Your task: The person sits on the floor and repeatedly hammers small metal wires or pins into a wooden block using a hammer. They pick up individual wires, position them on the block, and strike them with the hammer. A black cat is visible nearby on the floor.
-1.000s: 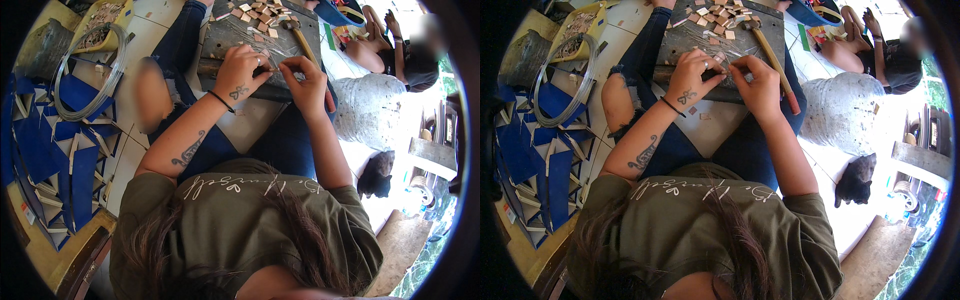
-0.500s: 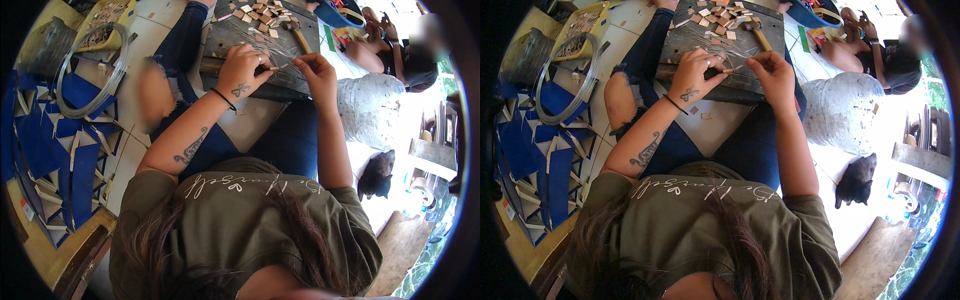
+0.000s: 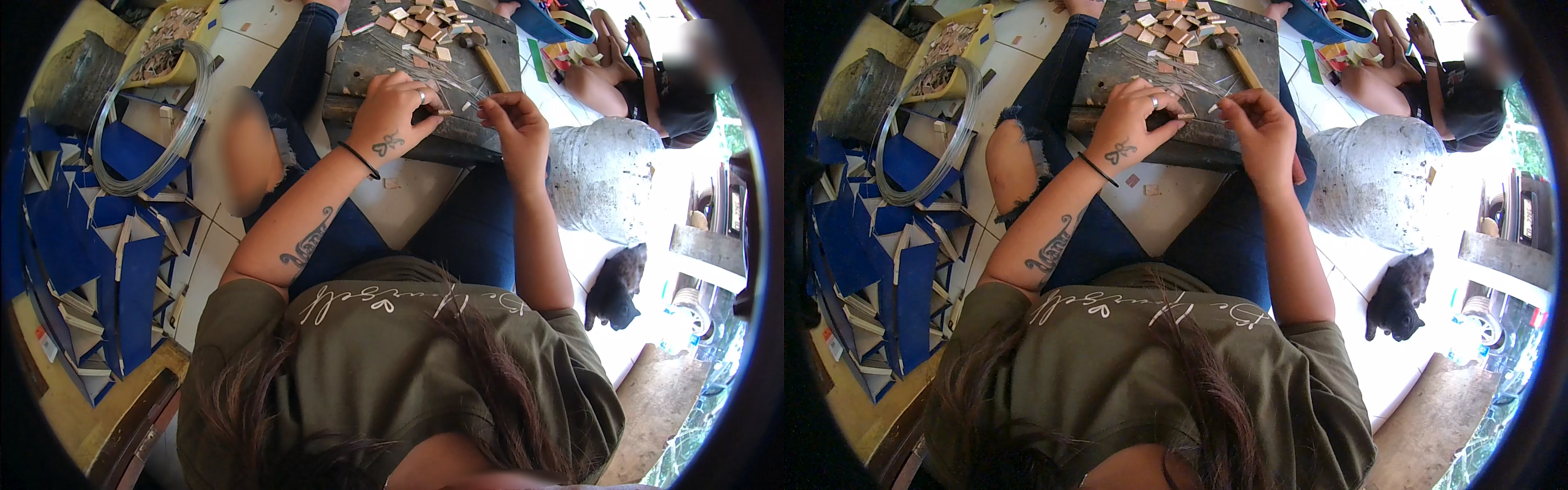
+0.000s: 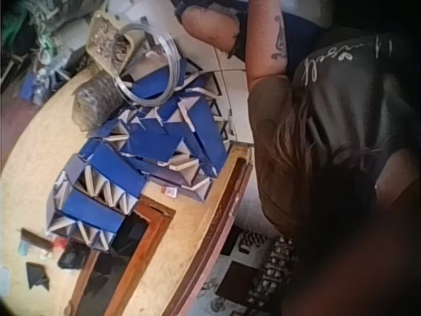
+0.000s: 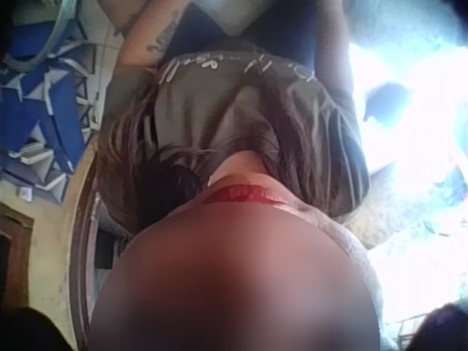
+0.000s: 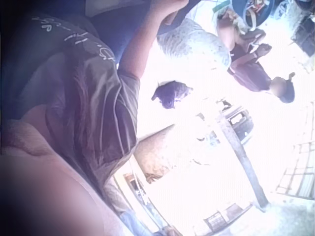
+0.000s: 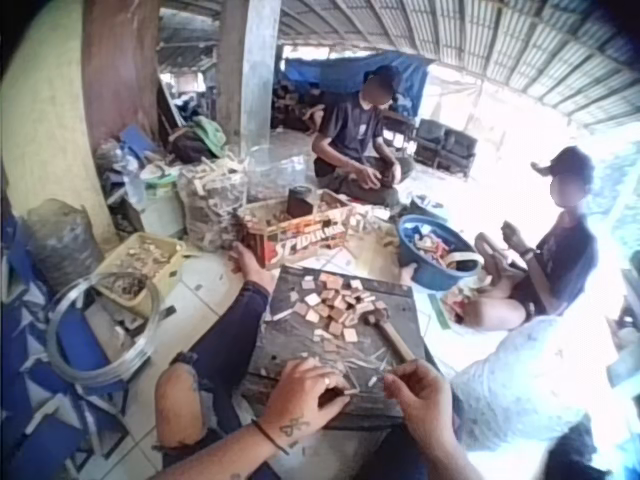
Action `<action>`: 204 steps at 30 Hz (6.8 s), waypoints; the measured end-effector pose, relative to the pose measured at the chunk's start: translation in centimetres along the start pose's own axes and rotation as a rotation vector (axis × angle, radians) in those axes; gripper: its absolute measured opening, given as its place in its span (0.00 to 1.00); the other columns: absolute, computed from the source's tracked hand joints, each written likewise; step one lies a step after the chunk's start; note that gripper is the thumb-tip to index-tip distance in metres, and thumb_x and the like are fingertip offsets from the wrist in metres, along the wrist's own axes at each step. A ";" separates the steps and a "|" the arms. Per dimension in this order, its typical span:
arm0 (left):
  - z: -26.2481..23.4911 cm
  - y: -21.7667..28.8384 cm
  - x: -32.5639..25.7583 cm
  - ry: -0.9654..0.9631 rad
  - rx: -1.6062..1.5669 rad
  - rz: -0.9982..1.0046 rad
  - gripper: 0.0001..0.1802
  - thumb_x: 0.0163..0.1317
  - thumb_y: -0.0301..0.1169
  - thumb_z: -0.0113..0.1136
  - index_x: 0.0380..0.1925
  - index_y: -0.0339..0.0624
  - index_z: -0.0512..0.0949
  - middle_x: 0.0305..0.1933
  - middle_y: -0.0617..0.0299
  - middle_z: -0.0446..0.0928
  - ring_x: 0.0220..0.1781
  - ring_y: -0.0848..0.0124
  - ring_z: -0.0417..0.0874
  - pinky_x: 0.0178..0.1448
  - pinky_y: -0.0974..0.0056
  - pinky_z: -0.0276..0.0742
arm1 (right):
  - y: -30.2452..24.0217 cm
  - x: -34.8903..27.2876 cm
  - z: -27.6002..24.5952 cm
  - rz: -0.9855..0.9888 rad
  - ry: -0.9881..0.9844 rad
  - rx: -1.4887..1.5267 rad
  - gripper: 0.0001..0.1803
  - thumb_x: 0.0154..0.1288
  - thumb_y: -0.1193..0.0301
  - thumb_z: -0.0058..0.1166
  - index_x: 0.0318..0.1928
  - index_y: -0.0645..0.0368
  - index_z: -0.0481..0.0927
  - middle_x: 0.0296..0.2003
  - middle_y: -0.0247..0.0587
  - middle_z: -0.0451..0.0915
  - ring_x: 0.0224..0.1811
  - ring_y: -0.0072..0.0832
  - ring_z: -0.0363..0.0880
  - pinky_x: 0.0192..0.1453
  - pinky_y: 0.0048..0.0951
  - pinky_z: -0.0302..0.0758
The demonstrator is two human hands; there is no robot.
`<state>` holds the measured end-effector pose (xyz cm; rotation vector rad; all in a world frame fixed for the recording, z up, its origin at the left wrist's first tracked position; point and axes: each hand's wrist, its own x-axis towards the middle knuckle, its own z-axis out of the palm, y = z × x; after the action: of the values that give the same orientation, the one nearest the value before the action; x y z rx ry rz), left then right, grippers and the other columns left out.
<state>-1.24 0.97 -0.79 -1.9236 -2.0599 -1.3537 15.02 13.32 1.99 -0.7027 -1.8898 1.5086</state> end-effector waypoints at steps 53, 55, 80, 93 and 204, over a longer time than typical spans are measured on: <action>1.7 0.9 0.0 0.198 -0.199 0.063 0.04 0.54 0.24 0.64 0.27 0.36 0.78 0.35 0.55 0.79 0.37 0.58 0.82 0.42 0.62 0.78 | -6.1 -9.0 -5.0 0.332 -0.090 -0.429 0.22 0.71 0.75 0.42 0.65 0.55 0.66 0.37 0.50 0.77 0.36 0.42 0.78 0.42 0.34 0.74; 1.8 0.9 0.0 0.178 -0.200 0.051 0.03 0.55 0.24 0.64 0.27 0.36 0.78 0.34 0.55 0.79 0.37 0.58 0.82 0.41 0.62 0.78 | -7.1 -10.7 -4.4 0.054 -0.061 -0.685 0.24 0.70 0.76 0.42 0.65 0.54 0.66 0.36 0.49 0.77 0.34 0.41 0.78 0.41 0.32 0.74; 1.7 0.9 0.0 0.140 -0.154 0.039 0.03 0.54 0.24 0.62 0.27 0.36 0.78 0.36 0.53 0.80 0.40 0.56 0.81 0.46 0.60 0.76 | -7.5 -13.1 -3.2 -0.241 0.029 -0.777 0.28 0.66 0.80 0.46 0.66 0.49 0.67 0.31 0.49 0.73 0.27 0.40 0.76 0.35 0.35 0.73; 2.0 0.9 -0.1 0.181 -0.142 0.057 0.03 0.54 0.24 0.63 0.27 0.36 0.78 0.35 0.54 0.79 0.39 0.56 0.81 0.45 0.60 0.77 | -7.2 -13.2 -3.2 -0.210 0.037 -0.766 0.26 0.67 0.78 0.45 0.65 0.49 0.67 0.34 0.50 0.75 0.31 0.44 0.78 0.37 0.36 0.74; 0.8 1.1 0.5 0.052 -0.259 -0.055 0.06 0.53 0.26 0.64 0.27 0.35 0.79 0.33 0.53 0.80 0.36 0.57 0.82 0.42 0.61 0.76 | -1.1 0.4 1.3 -0.386 -0.009 -0.556 0.10 0.54 0.70 0.64 0.35 0.61 0.81 0.33 0.44 0.81 0.37 0.37 0.81 0.42 0.33 0.76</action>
<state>-0.06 1.65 -0.39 -1.9088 -2.0137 -1.7410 13.77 12.54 2.88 -0.5160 -2.3136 0.7512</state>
